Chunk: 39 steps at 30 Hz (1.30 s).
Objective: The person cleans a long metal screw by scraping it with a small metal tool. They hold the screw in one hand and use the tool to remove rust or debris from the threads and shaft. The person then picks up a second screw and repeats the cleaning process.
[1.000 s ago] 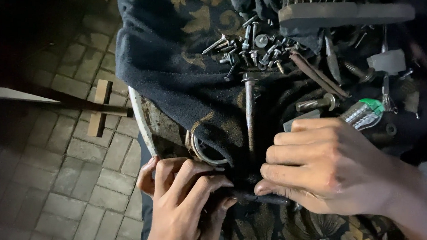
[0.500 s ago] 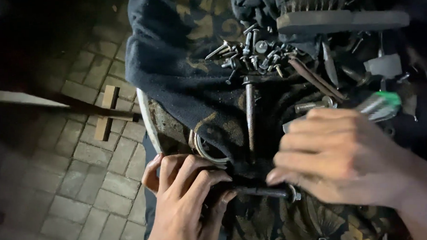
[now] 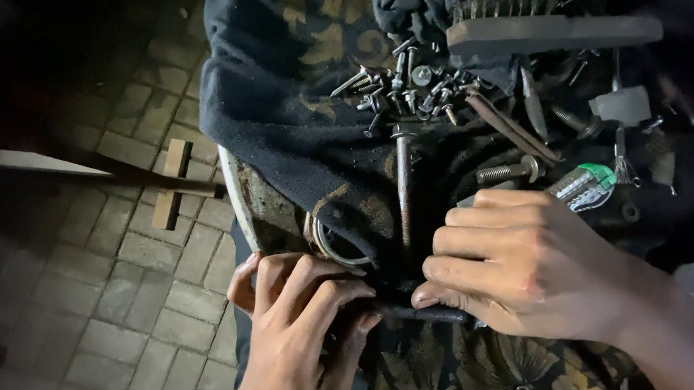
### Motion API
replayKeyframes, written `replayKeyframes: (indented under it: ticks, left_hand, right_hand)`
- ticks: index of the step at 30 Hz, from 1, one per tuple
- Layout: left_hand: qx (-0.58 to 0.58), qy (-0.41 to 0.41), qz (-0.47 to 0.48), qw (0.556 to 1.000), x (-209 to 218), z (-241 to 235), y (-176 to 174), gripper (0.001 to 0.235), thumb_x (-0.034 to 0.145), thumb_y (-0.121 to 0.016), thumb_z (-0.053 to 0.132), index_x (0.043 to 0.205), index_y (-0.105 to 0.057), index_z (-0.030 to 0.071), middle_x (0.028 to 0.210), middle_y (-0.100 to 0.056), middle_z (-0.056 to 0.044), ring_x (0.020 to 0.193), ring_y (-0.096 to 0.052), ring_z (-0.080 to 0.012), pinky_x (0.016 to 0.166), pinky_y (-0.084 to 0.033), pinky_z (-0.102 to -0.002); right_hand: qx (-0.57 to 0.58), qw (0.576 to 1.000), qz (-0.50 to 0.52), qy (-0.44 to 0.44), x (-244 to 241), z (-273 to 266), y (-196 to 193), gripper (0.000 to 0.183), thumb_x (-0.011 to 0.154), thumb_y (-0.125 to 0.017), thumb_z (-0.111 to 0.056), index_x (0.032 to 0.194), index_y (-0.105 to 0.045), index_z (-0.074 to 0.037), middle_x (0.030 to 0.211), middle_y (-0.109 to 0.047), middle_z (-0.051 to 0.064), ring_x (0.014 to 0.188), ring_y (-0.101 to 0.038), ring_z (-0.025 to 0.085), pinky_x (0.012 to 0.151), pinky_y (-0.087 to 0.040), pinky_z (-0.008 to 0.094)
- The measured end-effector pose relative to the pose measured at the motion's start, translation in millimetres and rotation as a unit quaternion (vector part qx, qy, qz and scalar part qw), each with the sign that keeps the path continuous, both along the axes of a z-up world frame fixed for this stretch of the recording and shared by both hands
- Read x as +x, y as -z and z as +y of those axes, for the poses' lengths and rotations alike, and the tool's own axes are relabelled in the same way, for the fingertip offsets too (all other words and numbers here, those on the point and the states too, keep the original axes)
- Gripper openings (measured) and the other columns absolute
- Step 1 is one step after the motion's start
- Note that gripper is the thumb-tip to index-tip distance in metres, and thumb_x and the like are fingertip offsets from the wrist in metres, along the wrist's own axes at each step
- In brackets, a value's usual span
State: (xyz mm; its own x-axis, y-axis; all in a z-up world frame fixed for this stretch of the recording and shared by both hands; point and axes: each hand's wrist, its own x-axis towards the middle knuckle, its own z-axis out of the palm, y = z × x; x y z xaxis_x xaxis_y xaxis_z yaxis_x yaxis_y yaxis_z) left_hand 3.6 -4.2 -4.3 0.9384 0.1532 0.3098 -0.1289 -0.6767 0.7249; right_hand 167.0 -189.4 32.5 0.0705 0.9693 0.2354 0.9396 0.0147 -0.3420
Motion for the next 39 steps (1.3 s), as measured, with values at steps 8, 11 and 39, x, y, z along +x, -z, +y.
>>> replayKeyframes:
  ticks: [8,11,39]
  left_hand:
    - [0.005,-0.002,0.011,1.0,-3,1,2,0.019,0.098,-0.054,0.031,0.099,-0.069,0.02,0.102,-0.062,0.0,0.096,-0.048,-0.0257,0.099,-0.032,-0.046]
    - [0.021,-0.005,-0.001,1.0,-4,1,5,0.017,0.098,-0.054,0.03,0.1,-0.069,0.021,0.106,-0.062,0.0,0.096,-0.047,-0.0265,0.101,-0.029,-0.049]
    - [0.013,0.015,0.013,1.0,-6,3,3,0.017,0.097,-0.059,0.027,0.105,-0.068,0.016,0.106,-0.063,-0.003,0.092,-0.049,-0.0261,0.094,-0.037,-0.043]
  right_hand:
    - [0.0,1.0,0.002,-0.021,3,2,-4,0.021,0.097,-0.076,-0.028,0.082,-0.071,-0.015,0.075,-0.064,-0.003,0.064,-0.058,0.012,0.057,-0.044,0.029]
    - [-0.009,0.999,-0.002,-0.037,1,4,-6,0.018,0.098,-0.077,-0.026,0.085,-0.07,-0.016,0.077,-0.063,-0.003,0.067,-0.057,0.012,0.063,-0.044,0.032]
    - [-0.041,0.998,0.052,-0.023,5,-2,3,0.022,0.093,-0.079,-0.028,0.075,-0.069,-0.02,0.064,-0.058,-0.008,0.055,-0.05,0.011,0.066,-0.041,0.031]
